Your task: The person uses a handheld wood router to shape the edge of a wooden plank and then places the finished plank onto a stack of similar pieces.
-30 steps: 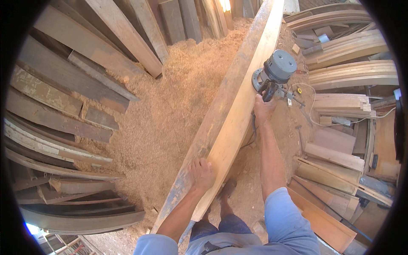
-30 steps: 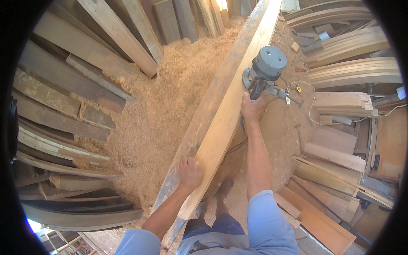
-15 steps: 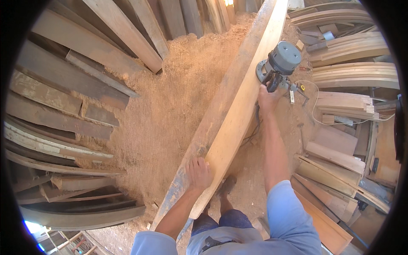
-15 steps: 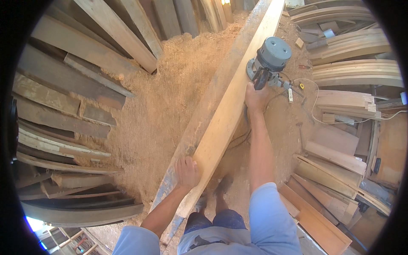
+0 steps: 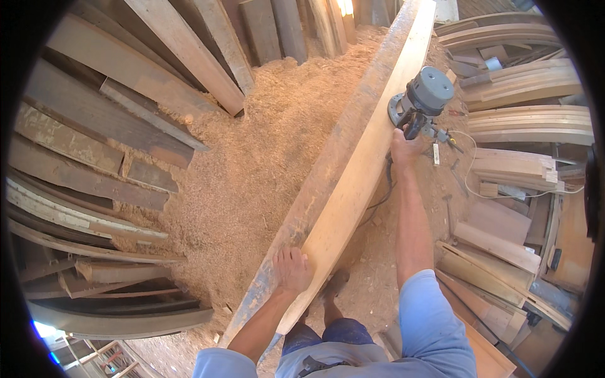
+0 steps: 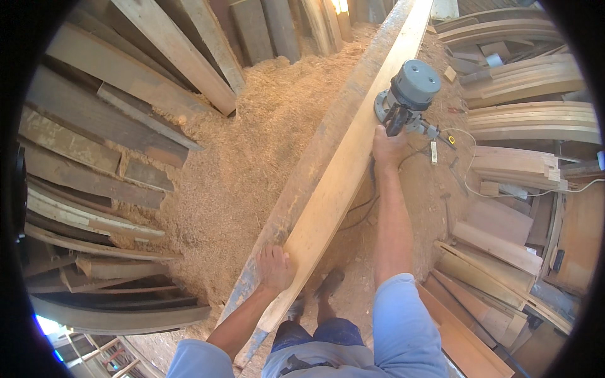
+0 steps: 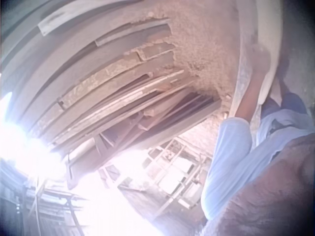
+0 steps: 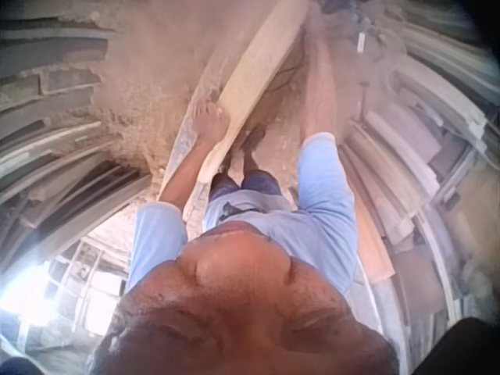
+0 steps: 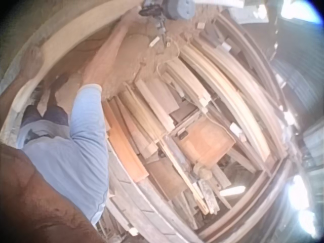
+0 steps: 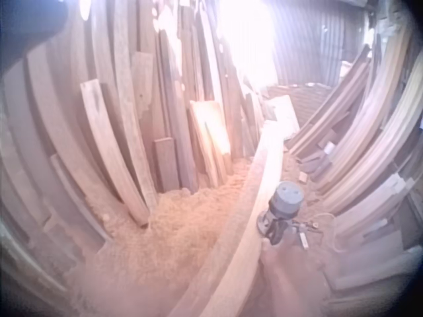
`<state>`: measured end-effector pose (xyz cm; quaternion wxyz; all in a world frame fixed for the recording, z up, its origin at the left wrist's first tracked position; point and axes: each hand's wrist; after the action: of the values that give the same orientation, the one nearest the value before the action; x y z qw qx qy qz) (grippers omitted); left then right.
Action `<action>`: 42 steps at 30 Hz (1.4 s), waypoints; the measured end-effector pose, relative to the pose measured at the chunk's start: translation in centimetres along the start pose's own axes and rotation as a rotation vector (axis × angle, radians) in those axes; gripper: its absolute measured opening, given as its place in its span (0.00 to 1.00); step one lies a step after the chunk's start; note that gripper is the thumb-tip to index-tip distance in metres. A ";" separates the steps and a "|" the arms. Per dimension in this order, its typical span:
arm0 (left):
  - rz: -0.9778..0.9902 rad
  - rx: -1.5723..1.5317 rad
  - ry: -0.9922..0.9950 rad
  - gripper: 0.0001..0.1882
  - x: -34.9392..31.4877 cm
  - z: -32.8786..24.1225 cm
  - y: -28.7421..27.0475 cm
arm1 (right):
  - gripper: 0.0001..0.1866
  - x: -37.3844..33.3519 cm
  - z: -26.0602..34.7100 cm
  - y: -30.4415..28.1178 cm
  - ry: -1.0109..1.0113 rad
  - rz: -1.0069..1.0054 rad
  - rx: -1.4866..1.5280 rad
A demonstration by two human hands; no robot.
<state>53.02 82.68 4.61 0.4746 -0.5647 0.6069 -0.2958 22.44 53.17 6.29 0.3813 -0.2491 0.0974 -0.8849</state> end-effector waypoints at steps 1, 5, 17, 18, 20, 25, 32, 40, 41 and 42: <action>0.003 0.001 0.001 0.11 0.0 0.3 0.2 | 0.12 0.2 -0.1 0.2 -0.015 0.001 -0.004; 0.008 0.005 0.003 0.11 0.0 0.2 0.1 | 0.13 1.3 -0.7 0.8 0.085 -0.008 0.015; 0.005 0.045 -0.021 0.13 -0.3 1.0 1.0 | 0.11 5.2 -2.4 2.0 0.008 -0.005 0.023; 0.010 0.050 -0.027 0.13 -0.3 0.9 0.9 | 0.11 5.5 -2.5 2.0 0.004 0.013 0.040; 0.019 0.063 -0.038 0.12 -0.2 0.7 0.5 | 0.11 6.0 -2.7 2.3 0.004 0.007 0.085; 0.012 0.054 -0.021 0.12 0.0 0.6 0.4 | 0.12 7.4 -3.8 3.0 -0.042 -0.049 0.081; 0.048 0.054 -0.007 0.12 -0.2 0.5 0.3 | 0.09 9.7 -5.7 3.6 0.031 -0.046 0.084; 0.140 0.047 -0.039 0.12 -0.1 0.3 -0.1 | 0.07 12.0 -6.9 4.2 0.025 -0.043 0.116; 0.141 0.045 -0.035 0.12 -0.1 0.2 0.0 | 0.07 12.6 -7.3 4.4 0.014 -0.056 0.120; 0.145 0.044 -0.039 0.12 -0.1 0.3 0.1 | 0.06 12.8 -7.4 4.6 0.009 -0.062 0.121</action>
<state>53.28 82.86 4.45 0.5190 -0.5145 0.6301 -0.2627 14.02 40.64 2.94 0.3679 -0.2245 0.0375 -0.9016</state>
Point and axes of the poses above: each hand's wrist, its own x-axis towards the middle knuckle, its own y-axis out of the palm, z = x × y, and after that the axes turned 11 degrees about -y, right-handed
